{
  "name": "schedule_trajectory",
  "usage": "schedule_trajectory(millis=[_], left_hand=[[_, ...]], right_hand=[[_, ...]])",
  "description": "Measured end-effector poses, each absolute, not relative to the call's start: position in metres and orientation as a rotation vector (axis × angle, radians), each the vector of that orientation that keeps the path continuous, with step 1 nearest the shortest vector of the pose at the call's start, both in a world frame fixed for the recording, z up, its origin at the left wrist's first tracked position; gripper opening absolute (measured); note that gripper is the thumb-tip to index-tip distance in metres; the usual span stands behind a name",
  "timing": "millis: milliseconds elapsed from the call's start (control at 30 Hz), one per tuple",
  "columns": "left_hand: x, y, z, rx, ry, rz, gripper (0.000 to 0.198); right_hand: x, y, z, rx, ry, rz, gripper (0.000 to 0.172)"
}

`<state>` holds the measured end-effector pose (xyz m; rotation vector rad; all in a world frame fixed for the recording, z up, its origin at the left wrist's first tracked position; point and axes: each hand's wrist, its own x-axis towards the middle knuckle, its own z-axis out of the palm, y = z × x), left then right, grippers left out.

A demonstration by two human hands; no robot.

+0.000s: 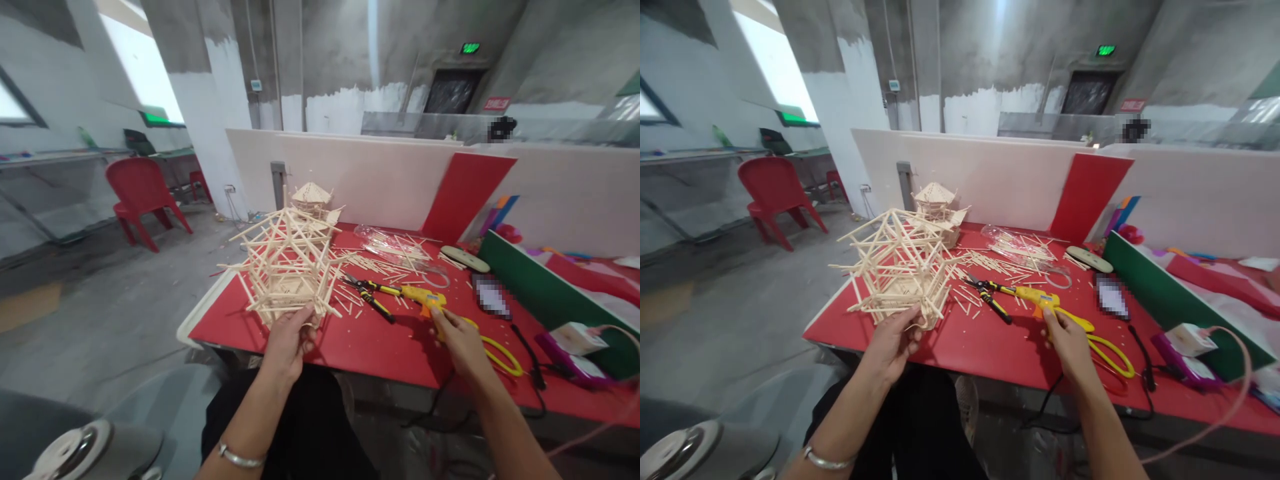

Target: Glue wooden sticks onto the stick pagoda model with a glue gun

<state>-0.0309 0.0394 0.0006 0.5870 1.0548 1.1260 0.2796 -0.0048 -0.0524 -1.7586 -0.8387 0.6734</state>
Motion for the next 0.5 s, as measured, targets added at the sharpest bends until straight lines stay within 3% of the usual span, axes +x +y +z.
schedule_trajectory(millis=[167, 500], left_hand=[[-0.031, 0.043, 0.002, 0.596, 1.069, 1.126, 0.030], [-0.032, 0.042, 0.000, 0.592, 1.077, 1.149, 0.028]], right_hand=[[0.306, 0.000, -0.080, -1.918, -0.964, 0.513, 0.053], [0.269, -0.033, -0.100, -1.874, -1.357, 0.578, 0.050]])
